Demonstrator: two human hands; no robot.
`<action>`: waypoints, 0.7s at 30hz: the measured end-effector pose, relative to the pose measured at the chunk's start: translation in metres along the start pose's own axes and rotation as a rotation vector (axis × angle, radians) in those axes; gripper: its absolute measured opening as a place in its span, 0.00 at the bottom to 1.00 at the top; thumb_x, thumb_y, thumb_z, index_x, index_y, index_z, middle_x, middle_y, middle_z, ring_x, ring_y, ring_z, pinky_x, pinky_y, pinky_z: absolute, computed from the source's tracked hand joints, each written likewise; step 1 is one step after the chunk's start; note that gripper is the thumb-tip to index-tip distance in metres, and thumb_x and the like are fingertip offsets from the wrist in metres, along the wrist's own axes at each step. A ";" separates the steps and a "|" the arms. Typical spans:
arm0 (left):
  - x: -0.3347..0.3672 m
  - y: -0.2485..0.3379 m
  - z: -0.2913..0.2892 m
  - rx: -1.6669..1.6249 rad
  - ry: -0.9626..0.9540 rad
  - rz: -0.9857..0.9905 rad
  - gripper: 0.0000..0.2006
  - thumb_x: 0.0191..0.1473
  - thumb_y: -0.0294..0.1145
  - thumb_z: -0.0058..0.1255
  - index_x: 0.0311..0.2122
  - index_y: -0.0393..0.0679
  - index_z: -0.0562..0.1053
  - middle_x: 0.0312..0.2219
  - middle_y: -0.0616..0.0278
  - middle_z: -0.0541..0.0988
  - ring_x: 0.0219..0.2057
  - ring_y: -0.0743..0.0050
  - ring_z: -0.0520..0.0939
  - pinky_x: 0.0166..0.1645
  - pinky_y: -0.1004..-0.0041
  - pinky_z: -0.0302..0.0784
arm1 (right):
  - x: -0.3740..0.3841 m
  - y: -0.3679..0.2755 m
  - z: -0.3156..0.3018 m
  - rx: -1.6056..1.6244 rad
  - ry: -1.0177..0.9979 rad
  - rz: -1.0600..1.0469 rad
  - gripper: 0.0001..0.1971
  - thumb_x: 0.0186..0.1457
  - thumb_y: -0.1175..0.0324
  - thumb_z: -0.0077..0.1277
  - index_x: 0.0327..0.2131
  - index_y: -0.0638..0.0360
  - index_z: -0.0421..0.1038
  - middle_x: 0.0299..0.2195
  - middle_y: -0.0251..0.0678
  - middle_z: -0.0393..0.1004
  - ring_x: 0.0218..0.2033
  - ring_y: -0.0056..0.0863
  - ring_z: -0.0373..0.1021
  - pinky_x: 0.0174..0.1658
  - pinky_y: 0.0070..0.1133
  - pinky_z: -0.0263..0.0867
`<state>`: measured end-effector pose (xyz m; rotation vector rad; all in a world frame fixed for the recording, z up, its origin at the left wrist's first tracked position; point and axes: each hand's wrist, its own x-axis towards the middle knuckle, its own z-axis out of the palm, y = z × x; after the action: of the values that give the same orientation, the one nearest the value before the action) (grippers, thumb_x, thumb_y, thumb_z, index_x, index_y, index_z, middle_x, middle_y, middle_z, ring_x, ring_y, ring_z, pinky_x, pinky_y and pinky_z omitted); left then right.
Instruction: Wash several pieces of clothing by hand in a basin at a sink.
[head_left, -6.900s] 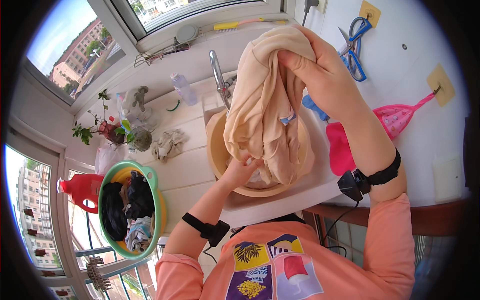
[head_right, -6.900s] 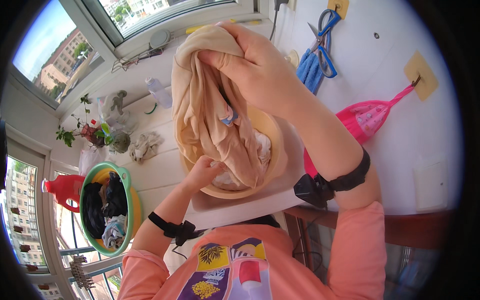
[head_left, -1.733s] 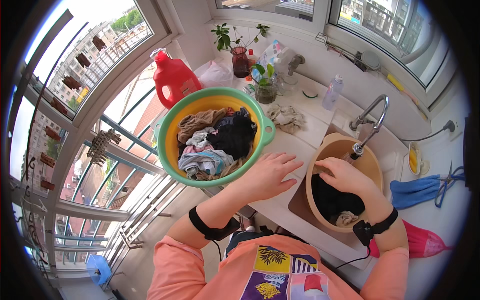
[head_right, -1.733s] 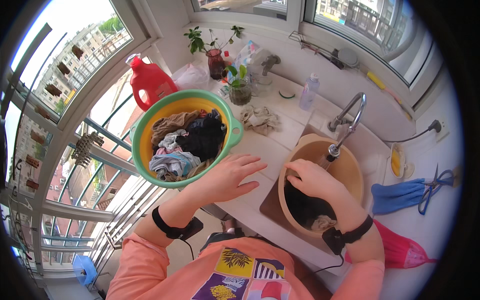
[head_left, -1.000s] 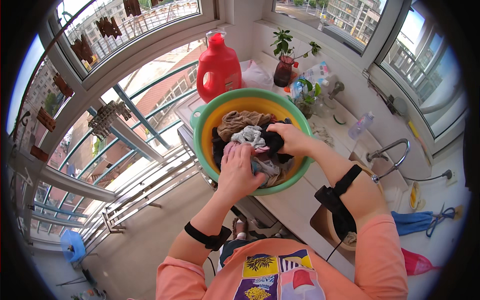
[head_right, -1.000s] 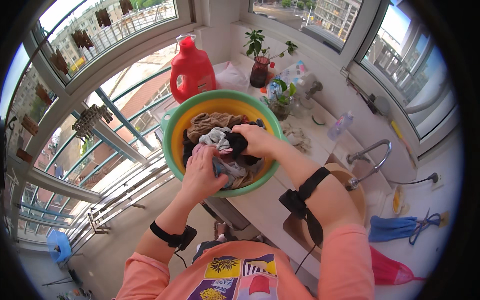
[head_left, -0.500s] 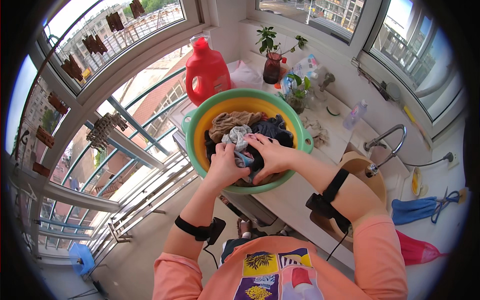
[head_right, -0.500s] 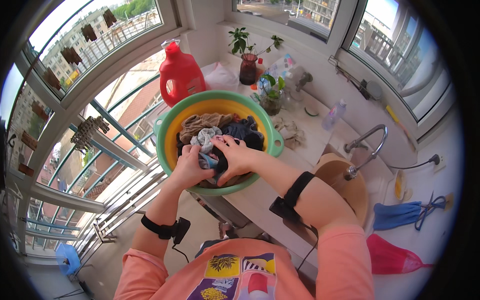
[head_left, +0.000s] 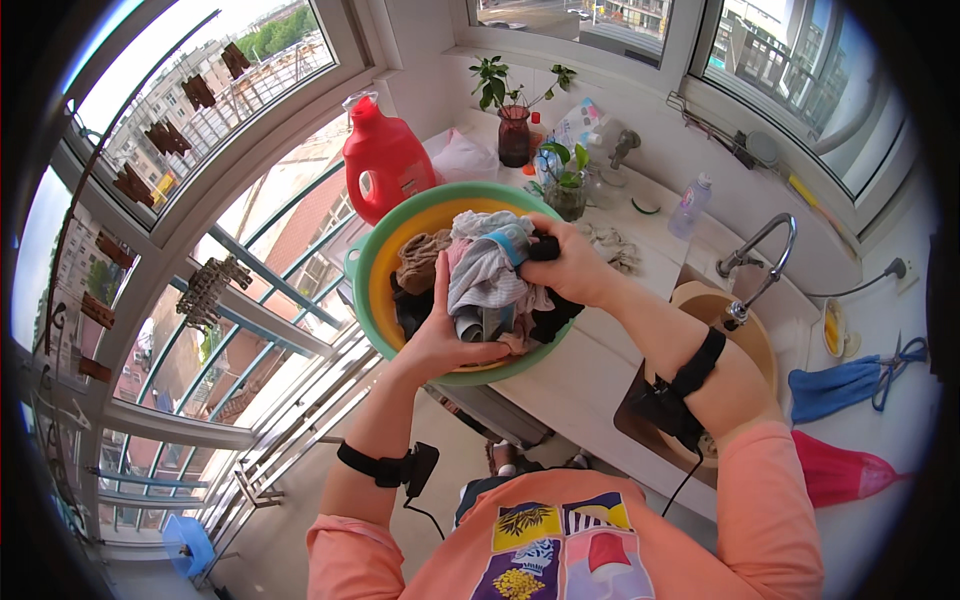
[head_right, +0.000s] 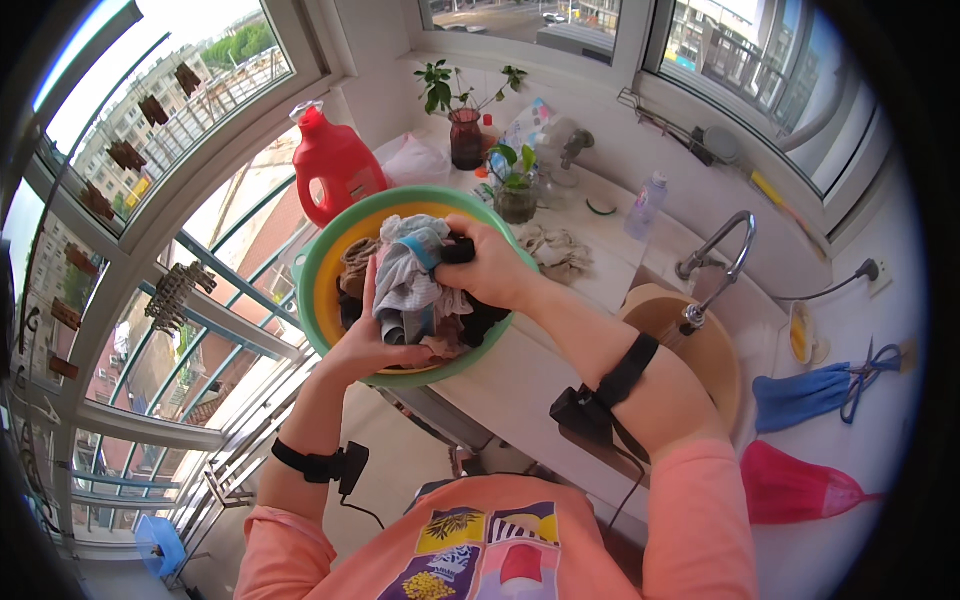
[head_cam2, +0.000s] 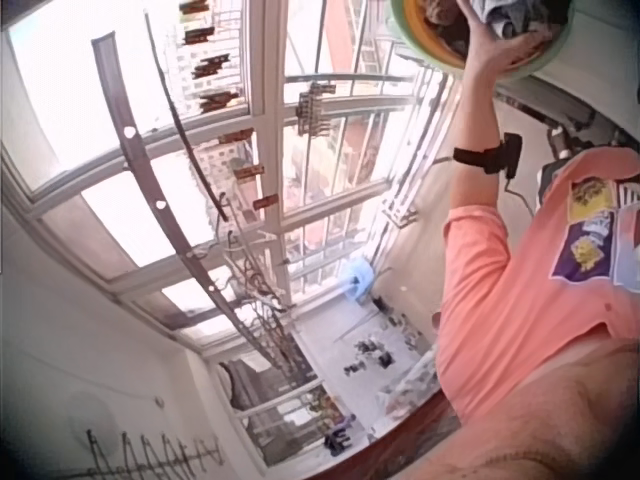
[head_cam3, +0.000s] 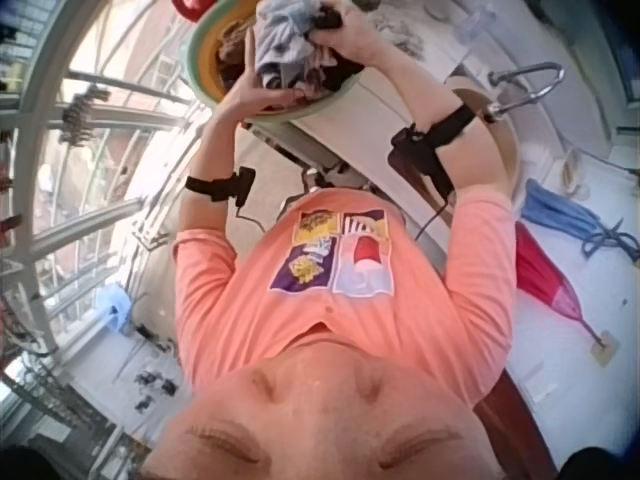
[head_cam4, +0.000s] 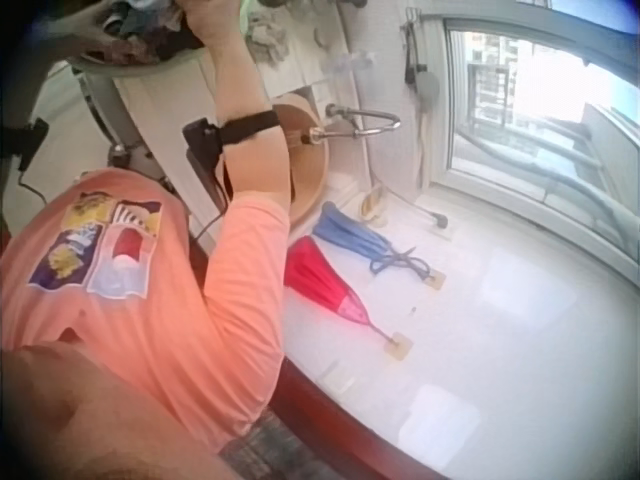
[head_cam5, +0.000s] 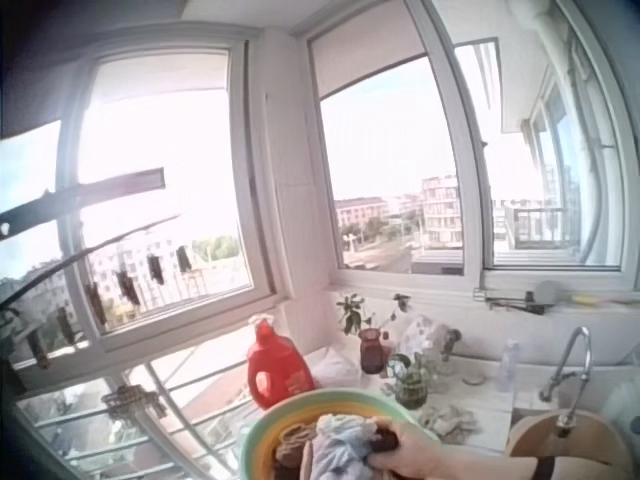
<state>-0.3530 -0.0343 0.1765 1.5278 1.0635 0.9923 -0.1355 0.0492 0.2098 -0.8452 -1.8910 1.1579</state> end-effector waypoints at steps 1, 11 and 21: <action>0.008 -0.001 0.010 0.001 -0.016 0.003 0.61 0.34 0.32 0.71 0.66 0.44 0.36 0.62 0.50 0.52 0.63 0.65 0.56 0.65 0.68 0.50 | -0.004 -0.006 -0.007 0.093 0.059 0.021 0.24 0.42 0.73 0.58 0.47 0.63 0.68 0.37 0.33 0.73 0.38 0.22 0.68 0.45 0.20 0.64; 0.075 0.085 0.145 -0.607 0.025 0.253 0.29 0.54 0.15 0.42 0.60 0.44 0.51 0.51 0.59 0.67 0.50 0.74 0.71 0.54 0.74 0.68 | -0.113 -0.097 -0.122 0.358 0.515 -0.009 0.22 0.46 0.74 0.55 0.48 0.62 0.68 0.35 0.28 0.73 0.35 0.16 0.68 0.40 0.16 0.65; 0.097 0.123 0.304 -0.608 -0.393 -0.022 0.22 0.56 0.27 0.48 0.55 0.41 0.58 0.44 0.62 0.72 0.45 0.79 0.73 0.49 0.78 0.69 | -0.276 -0.117 -0.223 -0.312 0.786 0.226 0.18 0.54 0.65 0.49 0.46 0.66 0.69 0.36 0.36 0.76 0.37 0.23 0.71 0.44 0.20 0.66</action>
<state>-0.0190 -0.0377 0.2512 1.1335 0.4396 0.8492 0.1752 -0.1290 0.3152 -1.4588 -1.3381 0.5116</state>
